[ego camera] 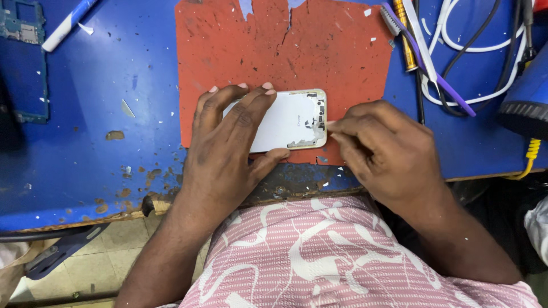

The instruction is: The person uses a heat gun to warm the back of a white smartphone, then scrapes adhesive residue from the back cover with a utility knife. The person flips the phone to inspect the screen and continues scraping residue from the back cover.

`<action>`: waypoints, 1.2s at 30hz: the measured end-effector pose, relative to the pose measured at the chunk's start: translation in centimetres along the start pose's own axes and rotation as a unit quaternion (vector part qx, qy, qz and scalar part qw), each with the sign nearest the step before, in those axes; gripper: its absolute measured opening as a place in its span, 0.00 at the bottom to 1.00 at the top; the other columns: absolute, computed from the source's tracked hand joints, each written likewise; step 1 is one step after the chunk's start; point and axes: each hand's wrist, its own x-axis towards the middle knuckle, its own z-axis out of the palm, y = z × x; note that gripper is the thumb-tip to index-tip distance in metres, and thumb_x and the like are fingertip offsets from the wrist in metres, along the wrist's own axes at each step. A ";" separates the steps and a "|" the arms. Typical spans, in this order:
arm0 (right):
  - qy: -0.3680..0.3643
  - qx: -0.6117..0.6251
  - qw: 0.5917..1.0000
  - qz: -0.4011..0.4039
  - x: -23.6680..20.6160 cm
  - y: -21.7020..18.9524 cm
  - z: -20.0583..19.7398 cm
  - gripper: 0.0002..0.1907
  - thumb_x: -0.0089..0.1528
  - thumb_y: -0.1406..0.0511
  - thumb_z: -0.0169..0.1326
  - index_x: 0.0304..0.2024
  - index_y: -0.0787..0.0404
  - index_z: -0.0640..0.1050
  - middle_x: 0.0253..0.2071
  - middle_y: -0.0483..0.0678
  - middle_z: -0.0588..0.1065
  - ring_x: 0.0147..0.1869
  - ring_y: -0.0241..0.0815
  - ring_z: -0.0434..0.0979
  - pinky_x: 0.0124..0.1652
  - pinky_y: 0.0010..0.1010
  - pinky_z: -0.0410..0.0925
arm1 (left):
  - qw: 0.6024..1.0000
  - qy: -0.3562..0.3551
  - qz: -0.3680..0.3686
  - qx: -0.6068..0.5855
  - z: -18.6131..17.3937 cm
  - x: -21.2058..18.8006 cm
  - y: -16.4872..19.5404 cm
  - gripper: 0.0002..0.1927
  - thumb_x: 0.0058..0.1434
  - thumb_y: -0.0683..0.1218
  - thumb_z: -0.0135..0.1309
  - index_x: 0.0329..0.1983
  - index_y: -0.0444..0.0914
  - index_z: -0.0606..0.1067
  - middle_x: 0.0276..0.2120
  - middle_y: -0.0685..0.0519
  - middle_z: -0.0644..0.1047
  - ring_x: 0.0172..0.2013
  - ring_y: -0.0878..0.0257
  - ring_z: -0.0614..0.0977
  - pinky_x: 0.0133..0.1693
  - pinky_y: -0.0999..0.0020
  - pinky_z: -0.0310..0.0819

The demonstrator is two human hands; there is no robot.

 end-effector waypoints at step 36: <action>-0.015 -0.022 1.000 0.008 0.9 -0.2 0.6 0.05 0.61 0.74 0.63 0.39 0.66 0.80 0.39 0.51 0.78 0.37 0.42 0.81 0.35 0.31 0.73 | 1.000 -0.009 -0.015 -0.011 0.0 0.3 -0.3 0.41 0.56 0.54 0.70 0.68 0.36 0.66 0.66 0.49 0.72 0.66 0.48 0.69 0.69 0.40 0.58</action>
